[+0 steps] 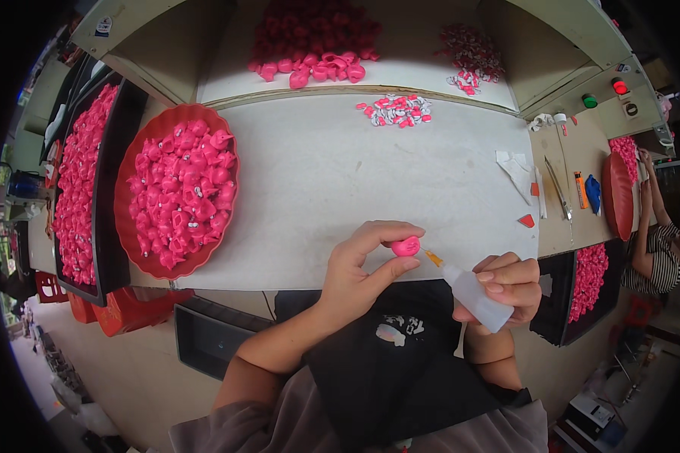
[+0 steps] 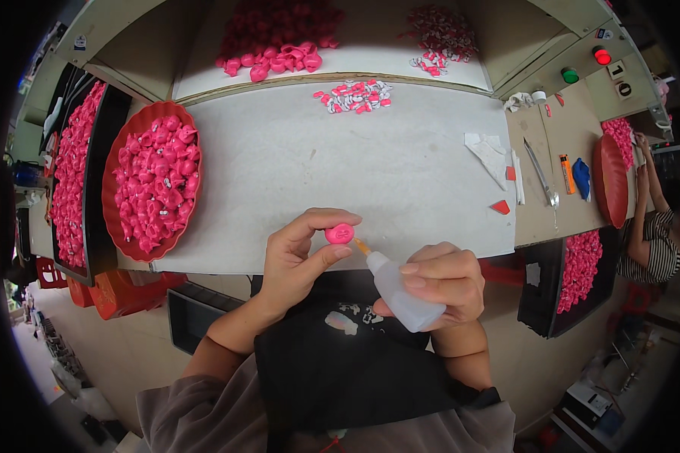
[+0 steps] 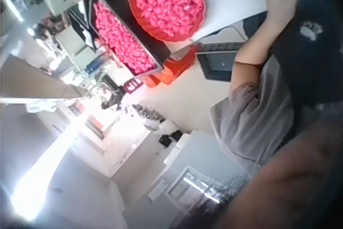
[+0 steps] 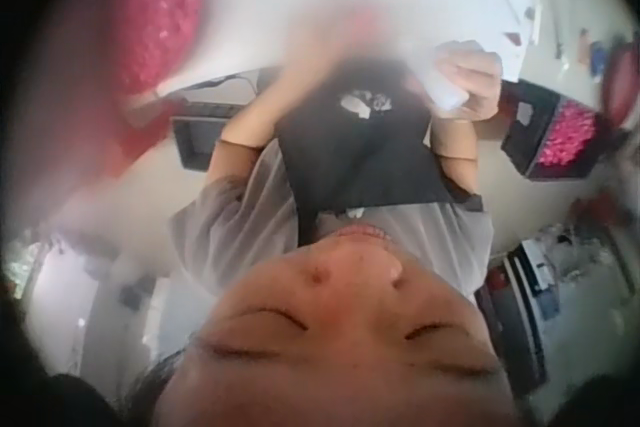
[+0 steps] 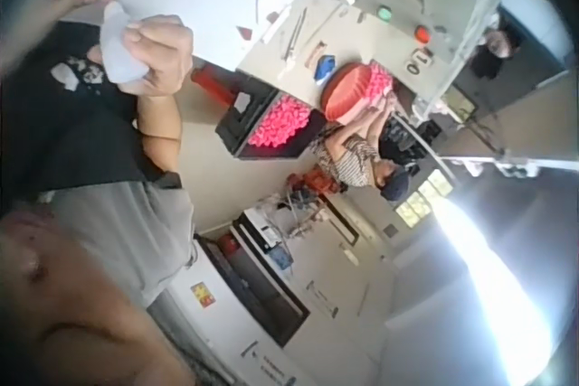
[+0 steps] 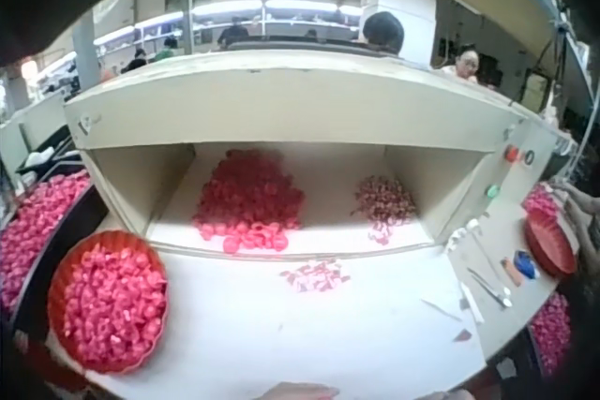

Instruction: The person repeatedly picks up small pink plastic components from a tray, applies a small amount of liquid from a squeeze bottle, and inserts a white piece into each component. The finished items are placed on the table. The process is repeated continuously throughout the clip.

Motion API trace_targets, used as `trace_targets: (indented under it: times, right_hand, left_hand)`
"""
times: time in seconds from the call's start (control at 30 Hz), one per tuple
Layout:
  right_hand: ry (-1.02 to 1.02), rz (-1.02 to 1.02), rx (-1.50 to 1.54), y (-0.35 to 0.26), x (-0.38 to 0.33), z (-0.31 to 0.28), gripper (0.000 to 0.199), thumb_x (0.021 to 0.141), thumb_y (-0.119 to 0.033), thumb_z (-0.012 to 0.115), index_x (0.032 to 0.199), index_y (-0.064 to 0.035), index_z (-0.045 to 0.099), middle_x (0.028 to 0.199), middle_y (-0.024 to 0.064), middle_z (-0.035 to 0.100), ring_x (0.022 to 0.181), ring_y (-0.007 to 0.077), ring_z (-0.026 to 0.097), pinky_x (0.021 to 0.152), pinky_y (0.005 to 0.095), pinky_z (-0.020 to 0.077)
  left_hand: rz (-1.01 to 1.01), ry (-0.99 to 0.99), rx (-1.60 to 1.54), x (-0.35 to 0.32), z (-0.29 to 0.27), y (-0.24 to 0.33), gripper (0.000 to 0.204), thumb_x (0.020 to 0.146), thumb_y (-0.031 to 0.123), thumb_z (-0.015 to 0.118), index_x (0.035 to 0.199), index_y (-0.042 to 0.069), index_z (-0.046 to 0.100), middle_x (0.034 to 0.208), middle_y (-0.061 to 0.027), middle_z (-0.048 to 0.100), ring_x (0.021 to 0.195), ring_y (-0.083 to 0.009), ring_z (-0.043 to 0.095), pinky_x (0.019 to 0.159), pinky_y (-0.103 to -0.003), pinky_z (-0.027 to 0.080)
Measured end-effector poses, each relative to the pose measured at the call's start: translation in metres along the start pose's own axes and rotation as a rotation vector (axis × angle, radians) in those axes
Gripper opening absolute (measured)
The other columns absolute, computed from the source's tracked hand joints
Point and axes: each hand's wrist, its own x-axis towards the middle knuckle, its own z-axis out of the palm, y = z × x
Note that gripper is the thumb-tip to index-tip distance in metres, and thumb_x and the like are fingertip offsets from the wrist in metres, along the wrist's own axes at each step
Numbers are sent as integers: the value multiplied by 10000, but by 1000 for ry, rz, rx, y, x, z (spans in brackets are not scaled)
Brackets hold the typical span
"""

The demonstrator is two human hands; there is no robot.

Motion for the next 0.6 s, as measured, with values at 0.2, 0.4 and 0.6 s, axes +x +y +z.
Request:
trace_targets:
  times: [0.2,0.4,0.6]
  right_hand:
    - [-8,51,17,-4,1,-1,442,582,-191,823,844,-50,497,806,69,493,604,113,483,492,200,427]
    - [64,47,94,0,-1,1,448,583,-191,826,846,-52,491,802,68,491,600,109,479,497,193,421]
    - [35,59,56,1,-1,2,457,573,-200,829,843,-55,490,802,65,492,603,106,479,496,196,419]
  left_hand:
    - [73,16,38,1,3,-4,252,757,-53,607,1001,-6,564,1089,-129,561,1037,-199,512,882,-305,402]
    - [63,38,-25,1,6,-7,250,748,17,642,994,32,597,1037,-90,593,944,-186,549,822,-288,427]
    - [51,16,-26,1,5,-8,250,750,18,642,995,35,597,1046,-88,592,954,-185,549,827,-293,424]
